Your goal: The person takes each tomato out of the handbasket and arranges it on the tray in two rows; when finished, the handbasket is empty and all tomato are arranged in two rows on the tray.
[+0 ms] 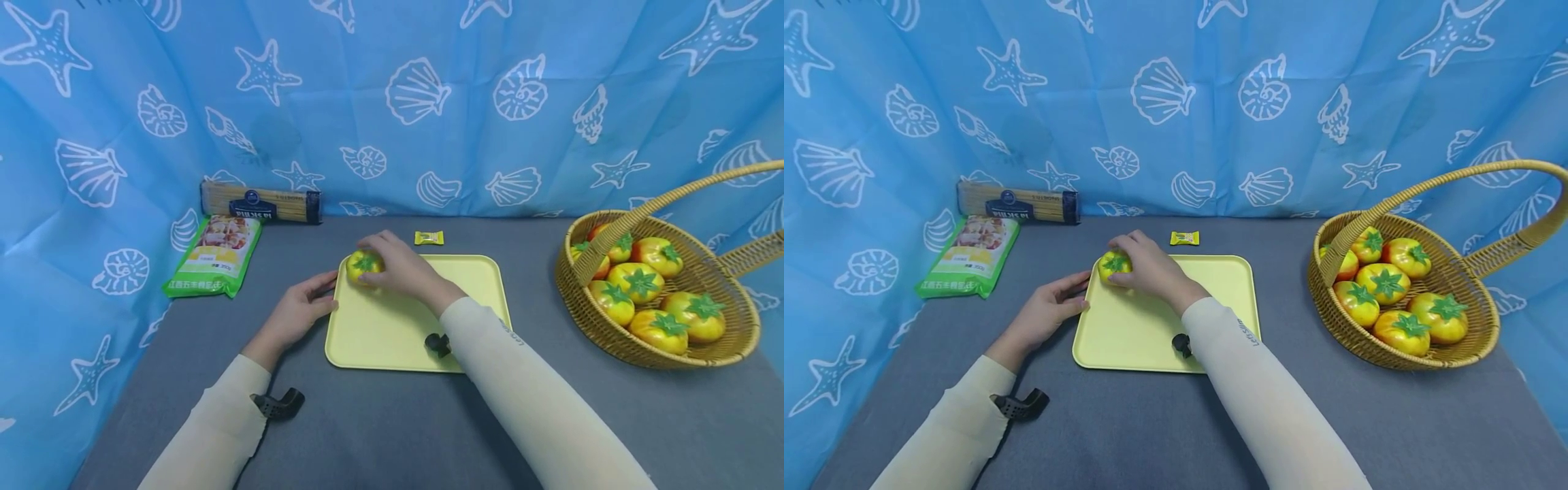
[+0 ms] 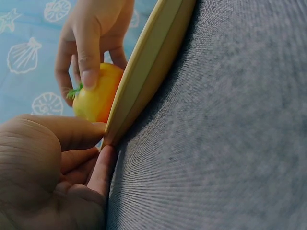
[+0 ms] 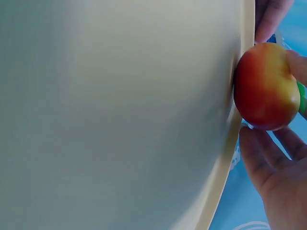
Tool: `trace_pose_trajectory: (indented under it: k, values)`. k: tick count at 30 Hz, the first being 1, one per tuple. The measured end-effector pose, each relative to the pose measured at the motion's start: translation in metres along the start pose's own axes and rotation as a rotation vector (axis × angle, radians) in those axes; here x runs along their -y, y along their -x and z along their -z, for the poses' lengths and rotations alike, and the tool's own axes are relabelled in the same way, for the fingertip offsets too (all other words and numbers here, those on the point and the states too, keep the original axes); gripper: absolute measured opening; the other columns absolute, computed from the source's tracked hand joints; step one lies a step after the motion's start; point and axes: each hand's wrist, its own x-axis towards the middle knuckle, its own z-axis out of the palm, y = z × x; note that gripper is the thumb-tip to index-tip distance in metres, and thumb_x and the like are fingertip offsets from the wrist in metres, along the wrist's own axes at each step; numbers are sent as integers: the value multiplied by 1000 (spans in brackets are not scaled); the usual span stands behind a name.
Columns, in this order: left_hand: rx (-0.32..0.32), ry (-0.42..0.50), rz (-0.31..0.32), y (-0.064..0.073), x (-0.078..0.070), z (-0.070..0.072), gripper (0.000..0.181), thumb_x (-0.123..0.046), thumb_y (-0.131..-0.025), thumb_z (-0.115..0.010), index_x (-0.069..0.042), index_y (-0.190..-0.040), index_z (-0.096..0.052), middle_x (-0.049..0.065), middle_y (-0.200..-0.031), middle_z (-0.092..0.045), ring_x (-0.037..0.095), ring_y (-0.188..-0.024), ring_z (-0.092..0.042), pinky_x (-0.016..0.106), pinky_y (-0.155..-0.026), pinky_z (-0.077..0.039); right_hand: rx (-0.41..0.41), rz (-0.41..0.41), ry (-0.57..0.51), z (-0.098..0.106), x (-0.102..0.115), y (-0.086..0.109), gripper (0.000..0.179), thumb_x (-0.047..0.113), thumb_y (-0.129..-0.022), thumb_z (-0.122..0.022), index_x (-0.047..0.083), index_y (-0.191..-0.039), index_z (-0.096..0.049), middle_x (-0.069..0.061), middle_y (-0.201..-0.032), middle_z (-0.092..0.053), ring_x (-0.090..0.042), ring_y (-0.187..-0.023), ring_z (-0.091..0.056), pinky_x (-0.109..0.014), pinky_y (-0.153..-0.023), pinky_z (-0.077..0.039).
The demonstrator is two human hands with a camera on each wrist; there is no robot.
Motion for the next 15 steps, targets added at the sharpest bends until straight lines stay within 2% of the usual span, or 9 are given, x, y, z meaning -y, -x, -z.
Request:
trace_pose_trajectory:
  k: [7,15]
  values:
    - [-3,-5,4,1,-2,-1,65,-10,-105,-71,-5,-165,-46,17,-162,-52,33,-139,-59,43,-114,-50,-18,12,-4,8,-4,5,66,39,-98,-85,14,-154,-60,-5,-149,-55,-22,-139,-50,-41,-119,-42]
    - [-4,26,2,0,-3,-2,65,-6,-104,-71,-3,-164,-46,18,-161,-52,32,-141,-57,40,-113,-50,-32,36,-62,22,-6,18,68,37,-98,-85,12,-155,-58,-6,-152,-54,-28,-139,-52,-45,-116,-45]
